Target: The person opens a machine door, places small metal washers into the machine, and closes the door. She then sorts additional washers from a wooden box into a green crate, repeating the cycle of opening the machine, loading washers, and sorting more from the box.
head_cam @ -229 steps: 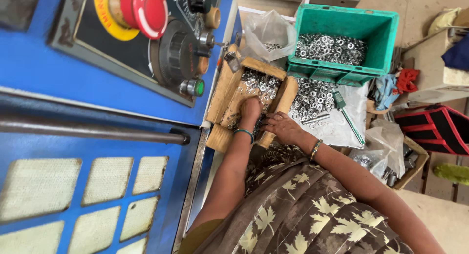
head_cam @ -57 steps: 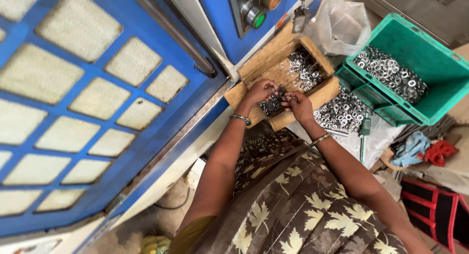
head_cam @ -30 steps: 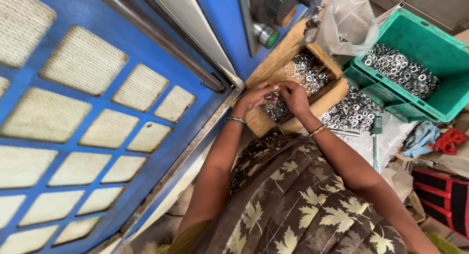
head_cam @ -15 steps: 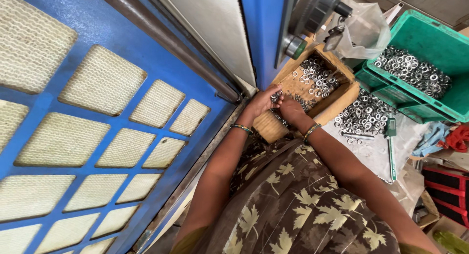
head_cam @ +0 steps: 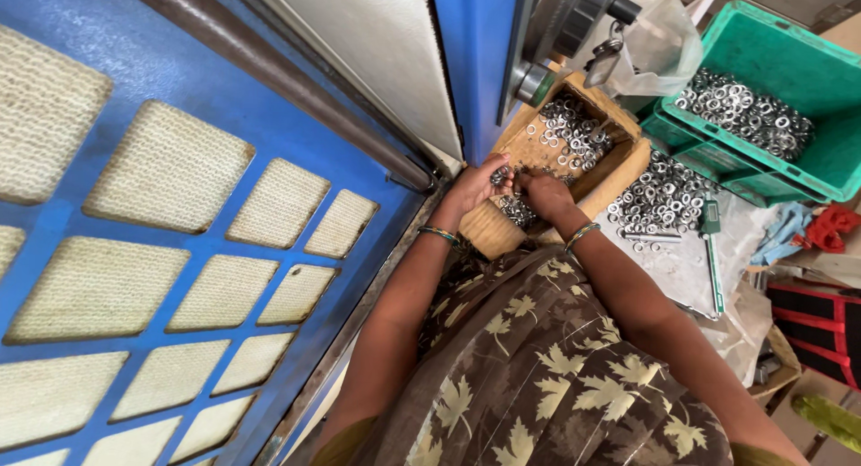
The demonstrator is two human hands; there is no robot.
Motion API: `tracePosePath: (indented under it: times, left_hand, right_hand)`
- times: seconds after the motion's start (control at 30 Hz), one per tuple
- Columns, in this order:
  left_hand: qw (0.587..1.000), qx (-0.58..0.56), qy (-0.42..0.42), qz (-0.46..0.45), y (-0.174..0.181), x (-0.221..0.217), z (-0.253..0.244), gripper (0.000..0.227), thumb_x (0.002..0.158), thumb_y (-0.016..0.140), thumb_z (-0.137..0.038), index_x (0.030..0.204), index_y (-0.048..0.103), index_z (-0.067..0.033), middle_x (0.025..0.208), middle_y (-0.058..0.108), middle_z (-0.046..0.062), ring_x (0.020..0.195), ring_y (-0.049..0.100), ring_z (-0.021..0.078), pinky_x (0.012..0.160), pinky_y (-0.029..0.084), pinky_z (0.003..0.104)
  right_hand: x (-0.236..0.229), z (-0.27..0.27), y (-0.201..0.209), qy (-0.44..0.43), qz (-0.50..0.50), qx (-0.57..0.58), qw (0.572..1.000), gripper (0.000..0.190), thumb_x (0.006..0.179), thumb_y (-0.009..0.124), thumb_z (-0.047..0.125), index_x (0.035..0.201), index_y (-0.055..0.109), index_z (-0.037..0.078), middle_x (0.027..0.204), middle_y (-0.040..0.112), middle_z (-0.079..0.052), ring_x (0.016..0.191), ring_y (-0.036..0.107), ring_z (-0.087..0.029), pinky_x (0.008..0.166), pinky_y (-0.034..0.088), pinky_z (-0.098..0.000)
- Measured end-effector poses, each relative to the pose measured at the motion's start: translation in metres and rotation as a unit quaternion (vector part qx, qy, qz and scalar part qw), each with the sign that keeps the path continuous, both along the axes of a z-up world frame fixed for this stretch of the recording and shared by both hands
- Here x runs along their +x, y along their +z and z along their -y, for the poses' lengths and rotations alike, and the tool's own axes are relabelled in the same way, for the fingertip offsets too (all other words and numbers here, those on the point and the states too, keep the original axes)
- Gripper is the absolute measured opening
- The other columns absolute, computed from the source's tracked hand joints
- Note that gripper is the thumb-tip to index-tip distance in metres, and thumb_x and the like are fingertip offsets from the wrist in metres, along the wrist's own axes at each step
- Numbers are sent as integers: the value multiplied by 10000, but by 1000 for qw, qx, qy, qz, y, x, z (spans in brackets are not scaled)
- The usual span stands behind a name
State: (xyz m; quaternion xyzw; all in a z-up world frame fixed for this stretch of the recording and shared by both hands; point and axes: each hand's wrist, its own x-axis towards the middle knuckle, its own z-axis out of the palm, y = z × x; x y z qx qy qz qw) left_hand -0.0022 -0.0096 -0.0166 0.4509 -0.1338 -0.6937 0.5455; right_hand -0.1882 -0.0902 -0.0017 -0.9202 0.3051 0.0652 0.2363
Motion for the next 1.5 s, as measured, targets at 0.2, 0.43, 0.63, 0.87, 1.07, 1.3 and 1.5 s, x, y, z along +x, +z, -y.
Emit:
tracePosePath:
  times: [0.2, 0.43, 0.63, 0.87, 1.07, 1.3, 1.5]
  left_hand:
    - [1000, -14, 5, 19, -7, -2, 6, 204, 997, 657, -304, 965, 581, -118, 859, 656, 56, 732, 663, 161, 655, 556, 325]
    - [999, -9, -11, 38, -20, -1, 11, 166, 960, 703, -169, 1021, 553, -130, 891, 634, 34, 792, 668, 152, 694, 580, 318]
    - [993, 11, -23, 119, -9, -11, 17, 281, 922, 712, -170, 1151, 595, -57, 919, 665, 33, 769, 679, 129, 690, 623, 292]
    - [957, 38, -118, 261, 21, -19, 16, 311, 902, 779, -153, 1144, 672, 12, 924, 712, 57, 737, 683, 111, 649, 630, 262]
    - [973, 24, -85, 215, 0, -19, 19, 221, 937, 723, -123, 1097, 691, 27, 913, 709, 70, 715, 678, 123, 635, 626, 286]
    - [978, 31, -51, 200, -9, -16, 21, 163, 982, 645, -78, 1119, 651, 9, 854, 661, 58, 676, 649, 123, 621, 636, 305]
    - [978, 31, -61, 197, 0, -15, 18, 180, 1010, 601, -83, 1137, 686, 12, 888, 663, 82, 713, 654, 134, 630, 625, 292]
  right_hand:
    - [-10, 4, 17, -60, 81, 73, 992, 185, 853, 723, 146, 1038, 725, 161, 1136, 715, -90, 1062, 681, -327, 920, 540, -431]
    - [-15, 10, 8, -126, 115, 167, 971, 220, 855, 706, 111, 1074, 696, 99, 1037, 742, -94, 952, 707, -240, 882, 543, -361]
    - [-26, 21, -20, -143, 290, 292, 900, 217, 886, 670, 83, 1092, 675, 15, 1021, 703, -53, 937, 649, -147, 870, 522, -291]
    - [-33, 23, -30, -178, 343, 397, 832, 184, 955, 645, 75, 1115, 645, -16, 995, 686, -51, 898, 653, -135, 846, 532, -271]
    - [-35, 20, -18, -178, 346, 453, 802, 188, 991, 603, 61, 1160, 633, -17, 1039, 671, -53, 908, 660, -119, 824, 549, -267]
    - [-37, 16, -8, -180, 363, 471, 784, 232, 1000, 579, 44, 1223, 619, -5, 1073, 670, -56, 919, 667, -118, 829, 560, -266]
    - [-38, 16, -9, -184, 363, 472, 782, 229, 1025, 582, 54, 1227, 655, -28, 1088, 691, -58, 946, 670, -109, 854, 569, -263]
